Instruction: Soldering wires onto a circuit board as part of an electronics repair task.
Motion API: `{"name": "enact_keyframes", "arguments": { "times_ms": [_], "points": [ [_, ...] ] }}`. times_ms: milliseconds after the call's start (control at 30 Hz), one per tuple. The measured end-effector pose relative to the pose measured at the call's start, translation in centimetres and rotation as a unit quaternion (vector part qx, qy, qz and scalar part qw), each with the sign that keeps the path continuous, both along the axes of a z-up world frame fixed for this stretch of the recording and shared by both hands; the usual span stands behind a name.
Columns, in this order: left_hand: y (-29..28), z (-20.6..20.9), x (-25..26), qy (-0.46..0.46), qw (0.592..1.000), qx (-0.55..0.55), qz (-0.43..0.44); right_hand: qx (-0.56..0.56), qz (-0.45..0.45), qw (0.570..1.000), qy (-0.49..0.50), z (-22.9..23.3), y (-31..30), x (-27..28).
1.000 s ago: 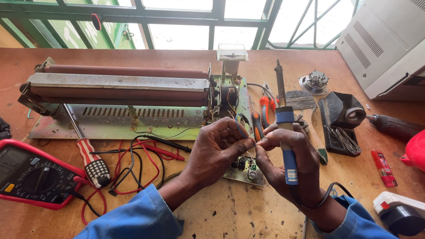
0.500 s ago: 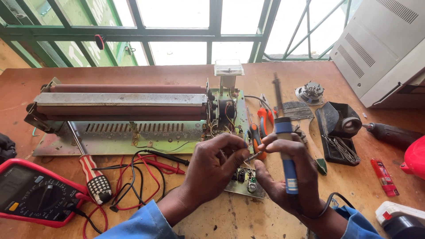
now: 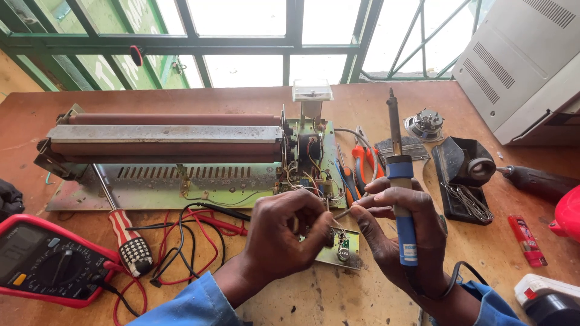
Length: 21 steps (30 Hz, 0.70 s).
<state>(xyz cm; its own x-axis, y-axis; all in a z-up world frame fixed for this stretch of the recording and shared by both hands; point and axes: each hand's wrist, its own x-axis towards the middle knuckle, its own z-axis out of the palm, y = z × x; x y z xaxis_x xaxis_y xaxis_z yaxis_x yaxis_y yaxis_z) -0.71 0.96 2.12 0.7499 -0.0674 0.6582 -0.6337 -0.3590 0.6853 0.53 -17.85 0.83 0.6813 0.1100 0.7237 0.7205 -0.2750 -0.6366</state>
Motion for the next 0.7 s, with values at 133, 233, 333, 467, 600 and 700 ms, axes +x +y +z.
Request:
{"name": "enact_keyframes", "arguments": {
  "times_ms": [133, 233, 333, 467, 600, 700],
  "points": [
    [0.6, -1.1, 0.5, 0.062, 0.998, -0.009, 0.033, -0.009, -0.025, 1.0, 0.006, 0.4, -0.2, 0.1],
    [0.5, -1.4, 0.6, 0.071, 0.996, 0.032, 0.04, -0.034, 0.019, 0.999, -0.032, 0.7, -0.3, 0.0],
    [0.2, -1.9, 0.9, 0.097, 0.987, 0.107, 0.072, -0.054, 0.032, 0.995, -0.083, 0.9, -0.6, -0.1],
    [-0.3, -2.6, 1.3, 0.136, 0.975, 0.154, 0.081, -0.019, 0.059, 0.995, -0.081, 0.6, -0.9, 0.0],
    [-0.6, -2.7, 1.7, 0.201, 0.962, 0.156, 0.102, -0.014, 0.012, 0.996, -0.086, 0.3, -0.9, 0.1],
    [-0.4, -2.3, 1.6, 0.231, 0.961, 0.125, 0.083, -0.022, 0.007, 0.996, -0.089, 0.1, -0.7, 0.1]
  ]
}}
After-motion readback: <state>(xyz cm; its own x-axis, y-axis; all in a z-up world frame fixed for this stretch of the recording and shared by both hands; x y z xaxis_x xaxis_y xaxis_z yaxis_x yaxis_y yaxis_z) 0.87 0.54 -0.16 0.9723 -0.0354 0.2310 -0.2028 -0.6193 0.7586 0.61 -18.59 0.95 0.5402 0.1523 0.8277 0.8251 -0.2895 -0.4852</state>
